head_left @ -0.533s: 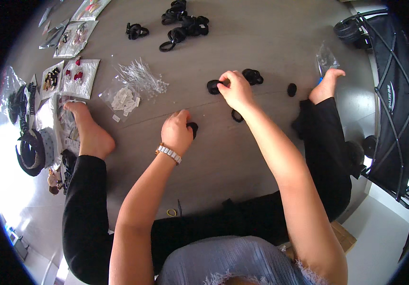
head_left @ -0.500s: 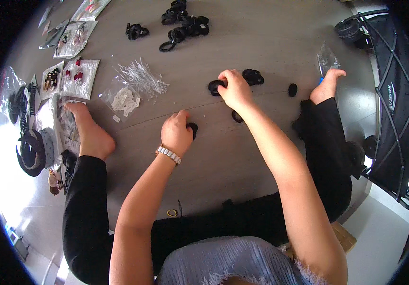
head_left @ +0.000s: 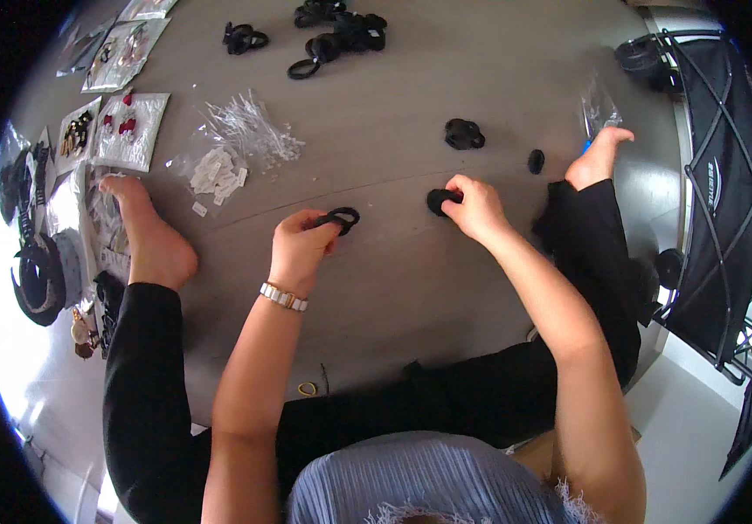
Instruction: The person sits on the floor and attaches small white tags to black hair scrunchies using clear plastic ties. They pick up a scrunchie, thread a tie through it, attach a tag, and secure it before placing the finished item aside.
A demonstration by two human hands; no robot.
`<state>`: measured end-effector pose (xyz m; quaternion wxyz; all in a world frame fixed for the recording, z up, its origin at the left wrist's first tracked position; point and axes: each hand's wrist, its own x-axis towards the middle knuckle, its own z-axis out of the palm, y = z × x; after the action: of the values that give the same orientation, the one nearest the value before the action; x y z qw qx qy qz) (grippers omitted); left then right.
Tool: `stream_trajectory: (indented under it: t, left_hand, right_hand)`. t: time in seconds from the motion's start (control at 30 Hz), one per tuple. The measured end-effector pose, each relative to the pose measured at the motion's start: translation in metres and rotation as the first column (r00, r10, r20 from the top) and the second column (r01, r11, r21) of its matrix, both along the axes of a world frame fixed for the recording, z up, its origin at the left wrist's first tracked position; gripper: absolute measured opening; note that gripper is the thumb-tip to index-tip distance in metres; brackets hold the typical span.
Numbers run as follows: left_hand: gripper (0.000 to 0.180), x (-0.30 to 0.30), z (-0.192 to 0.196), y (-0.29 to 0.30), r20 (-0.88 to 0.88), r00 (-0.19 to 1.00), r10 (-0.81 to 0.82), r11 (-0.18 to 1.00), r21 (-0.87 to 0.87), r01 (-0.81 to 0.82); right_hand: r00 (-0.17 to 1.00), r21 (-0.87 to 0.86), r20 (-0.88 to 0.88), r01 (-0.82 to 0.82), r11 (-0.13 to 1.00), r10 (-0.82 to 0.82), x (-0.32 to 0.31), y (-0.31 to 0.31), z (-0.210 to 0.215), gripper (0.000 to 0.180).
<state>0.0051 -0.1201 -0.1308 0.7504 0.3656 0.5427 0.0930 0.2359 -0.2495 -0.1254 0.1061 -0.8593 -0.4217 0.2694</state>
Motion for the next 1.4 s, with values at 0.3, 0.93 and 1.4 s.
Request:
stream_trajectory:
  t: [0.3, 0.93, 1.4]
  left_hand:
    - [0.013, 0.016, 0.048, -0.011, 0.253, 0.964, 0.084, 0.973, 0.188, -0.134]
    - [0.01, -0.014, -0.001, 0.038, -0.315, 0.948, -0.035, 0.301, 0.902, 0.31]
    - [0.008, 0.004, -0.011, 0.088, -0.772, 0.629, -0.088, -0.144, 0.635, 0.759]
  right_hand:
    - [0.587, 0.391, -0.765, 0.097, 0.915, 0.265, -0.064, 0.043, 0.079, 0.021]
    - [0.843, 0.395, -0.526, 0.119, 0.911, 0.118, -0.059, 0.06, 0.069, 0.018]
    - [0.727, 0.165, -0.686, 0.208, 0.964, -0.039, -0.061, 0.057, 0.053, 0.016]
